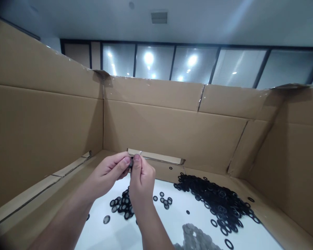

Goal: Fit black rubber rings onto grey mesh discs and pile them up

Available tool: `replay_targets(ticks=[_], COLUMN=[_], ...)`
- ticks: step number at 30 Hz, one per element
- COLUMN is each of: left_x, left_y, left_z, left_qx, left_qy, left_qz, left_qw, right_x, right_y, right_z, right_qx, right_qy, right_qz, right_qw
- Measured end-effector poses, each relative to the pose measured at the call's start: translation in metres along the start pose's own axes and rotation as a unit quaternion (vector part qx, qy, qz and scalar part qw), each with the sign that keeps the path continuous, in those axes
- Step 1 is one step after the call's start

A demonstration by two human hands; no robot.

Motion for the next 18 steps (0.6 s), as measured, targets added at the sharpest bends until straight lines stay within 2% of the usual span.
replay_targets(ticks=[5, 11, 13, 16, 18], left_x=[-0.004, -0.006, -0.005, 0.0, 0.001], left_y=[0.0, -0.002, -0.003, -0.003, -0.001], left_z=[-0.004, -0.003, -0.005, -0.007, -0.008], left_qx=[0.017, 0.007, -0.001, -0.028, -0.04], left_qy=[0.021, 0.017, 0.024, 0.009, -0.01], left_qz=[-0.008, -0.01, 0.013, 0.087, 0.111], left_qw=[1.0, 1.0, 1.0, 0.996, 0.993], right_x=[-0.001, 0.003, 0.001, -0.003, -0.002], right_y=[0.002, 0.001, -0.001, -0.004, -0.006], right_z=[0.007, 0.011, 0.013, 0.015, 0.014], right_qx=[-0.011, -0.029, -0.035, -0.034, -0.019], right_qy=[-0.009, -0.034, -0.041, -0.061, -0.045], right_qz=[0.0, 0.013, 0.003, -0.019, -0.019], right_qw=[1.0, 0.999, 0.999, 0.997, 0.999])
Point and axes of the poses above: each hand's wrist, its own y-axis away from the middle knuckle, its own x-axis out of the back of the hand, z = x × y, the point moved 9 cm from there along -y, towards the middle knuckle, and after that the axes turned 14 degrees about y, right-handed, at the moved point
